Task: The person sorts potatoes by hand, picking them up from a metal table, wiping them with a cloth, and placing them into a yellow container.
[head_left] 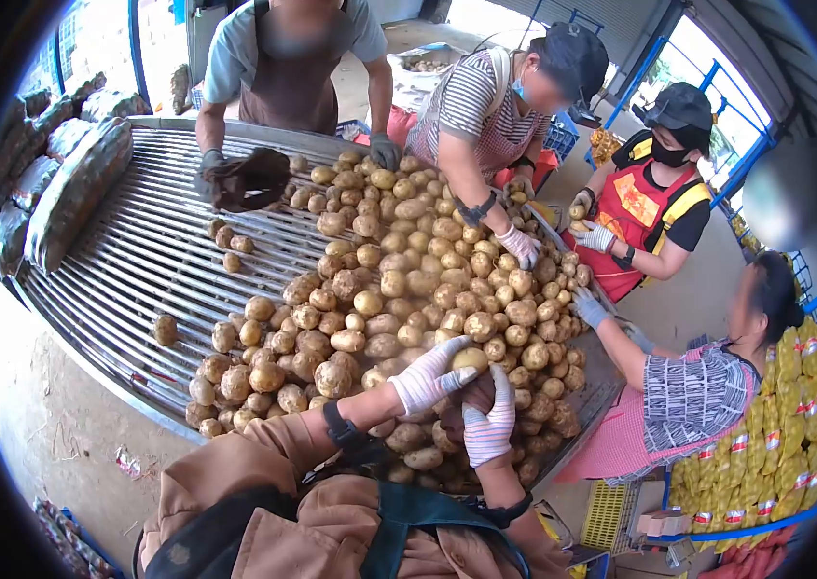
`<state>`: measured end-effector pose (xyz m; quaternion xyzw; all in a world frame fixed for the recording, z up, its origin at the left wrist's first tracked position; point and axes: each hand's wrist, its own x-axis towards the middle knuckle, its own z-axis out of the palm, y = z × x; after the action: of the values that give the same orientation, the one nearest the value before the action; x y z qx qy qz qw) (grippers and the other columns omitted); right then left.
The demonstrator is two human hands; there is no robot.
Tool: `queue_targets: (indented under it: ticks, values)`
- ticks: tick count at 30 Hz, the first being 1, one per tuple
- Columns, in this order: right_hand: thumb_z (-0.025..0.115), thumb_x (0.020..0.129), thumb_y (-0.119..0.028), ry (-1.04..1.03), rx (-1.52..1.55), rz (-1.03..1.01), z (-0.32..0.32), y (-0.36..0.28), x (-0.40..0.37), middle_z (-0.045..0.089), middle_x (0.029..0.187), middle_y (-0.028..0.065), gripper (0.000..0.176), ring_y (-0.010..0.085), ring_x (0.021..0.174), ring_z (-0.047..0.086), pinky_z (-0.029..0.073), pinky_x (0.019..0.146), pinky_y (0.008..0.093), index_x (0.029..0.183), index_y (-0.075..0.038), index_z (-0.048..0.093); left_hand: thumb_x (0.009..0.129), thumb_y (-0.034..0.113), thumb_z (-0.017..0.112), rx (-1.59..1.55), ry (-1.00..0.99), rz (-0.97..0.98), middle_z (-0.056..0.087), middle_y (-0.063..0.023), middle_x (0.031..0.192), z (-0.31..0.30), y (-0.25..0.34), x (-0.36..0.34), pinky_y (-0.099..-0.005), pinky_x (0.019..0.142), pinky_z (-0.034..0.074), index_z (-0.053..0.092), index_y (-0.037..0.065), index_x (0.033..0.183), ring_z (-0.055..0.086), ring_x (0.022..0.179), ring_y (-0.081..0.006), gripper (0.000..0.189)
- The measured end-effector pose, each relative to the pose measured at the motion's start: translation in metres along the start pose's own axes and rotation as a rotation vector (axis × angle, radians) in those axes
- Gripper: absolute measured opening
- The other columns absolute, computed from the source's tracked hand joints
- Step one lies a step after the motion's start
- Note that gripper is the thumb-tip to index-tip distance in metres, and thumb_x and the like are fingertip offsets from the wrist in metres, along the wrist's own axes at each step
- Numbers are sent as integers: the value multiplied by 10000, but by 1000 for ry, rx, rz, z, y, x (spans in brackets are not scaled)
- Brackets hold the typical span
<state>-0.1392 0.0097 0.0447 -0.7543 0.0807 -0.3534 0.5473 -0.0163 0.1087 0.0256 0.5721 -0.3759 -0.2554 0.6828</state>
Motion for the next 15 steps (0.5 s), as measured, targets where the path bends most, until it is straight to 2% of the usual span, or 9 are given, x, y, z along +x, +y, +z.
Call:
queue_targets:
  ticks: [1, 3, 4, 6, 8, 10, 11, 12, 15]
  values:
    - [609, 751, 92, 2, -69, -77, 2, -3, -4, 562, 1069, 56, 624, 132, 972, 582, 508, 827, 231, 1354, -20, 493, 972, 367, 614, 22, 10, -22, 581, -187, 1238, 1, 13, -2, -354, 1006, 451, 370, 20, 1440, 546, 1183, -236, 632]
    - [682, 789, -16, -97, -444, -128, -4, 26, -16, 535, 1127, 179, 528, 351, 1000, 605, 531, 872, 405, 1292, -113, 555, 977, 340, 618, -221, 101, -121, 598, -134, 1200, 6, 19, -1, -314, 958, 476, 424, 25, 1377, 562, 1120, -187, 546]
    - [683, 784, -24, -134, -565, -247, -3, 9, -15, 531, 1116, 194, 501, 384, 985, 594, 529, 865, 419, 1264, -120, 578, 979, 330, 618, -357, 138, -131, 603, -121, 1187, 11, 15, -5, -306, 945, 483, 441, 27, 1359, 565, 1105, -175, 517]
    - [687, 773, -43, -135, -782, -531, -1, -21, -1, 525, 1105, 215, 457, 440, 969, 572, 525, 858, 440, 1216, -131, 617, 992, 298, 601, -283, 128, -89, 611, -107, 1154, 11, 15, -6, -307, 932, 490, 484, 21, 1312, 570, 1079, -157, 439]
    - [584, 847, 66, -105, -849, -300, -13, -22, 12, 614, 1110, 155, 398, 254, 1055, 609, 497, 938, 391, 1228, -48, 586, 1002, 363, 558, -381, 161, -164, 647, -91, 1050, 5, 2, -3, -280, 770, 539, 550, 34, 1239, 623, 927, -145, 405]
    - [585, 832, 106, -119, -411, 32, -35, 23, 31, 605, 1215, 167, 489, 252, 1145, 594, 493, 985, 386, 1297, -40, 547, 973, 503, 533, -644, -21, -505, 636, -114, 1095, -9, 24, -11, -284, 719, 511, 536, 70, 1287, 622, 936, -181, 536]
    - [586, 828, 118, -85, -123, 149, -39, 28, 33, 595, 1255, 166, 514, 245, 1166, 587, 481, 1010, 380, 1317, -33, 528, 954, 581, 507, -752, 35, -496, 662, -105, 1064, -2, 6, -10, -279, 652, 492, 584, 116, 1242, 629, 856, -177, 553]
    - [586, 824, 130, -48, 166, 256, -41, 29, 39, 585, 1295, 166, 541, 239, 1187, 580, 469, 1035, 375, 1336, -26, 509, 953, 590, 505, -826, 59, -573, 657, -85, 1121, -1, 10, -11, -300, 717, 498, 561, 126, 1286, 622, 914, -180, 574]
    - [558, 826, 148, -161, 308, 104, -18, 9, 38, 541, 1335, 182, 522, 268, 1175, 585, 464, 1036, 353, 1315, -28, 510, 953, 616, 480, -918, 124, -640, 631, -60, 1205, 7, 2, -4, -341, 841, 484, 528, 125, 1331, 598, 1012, -183, 622]
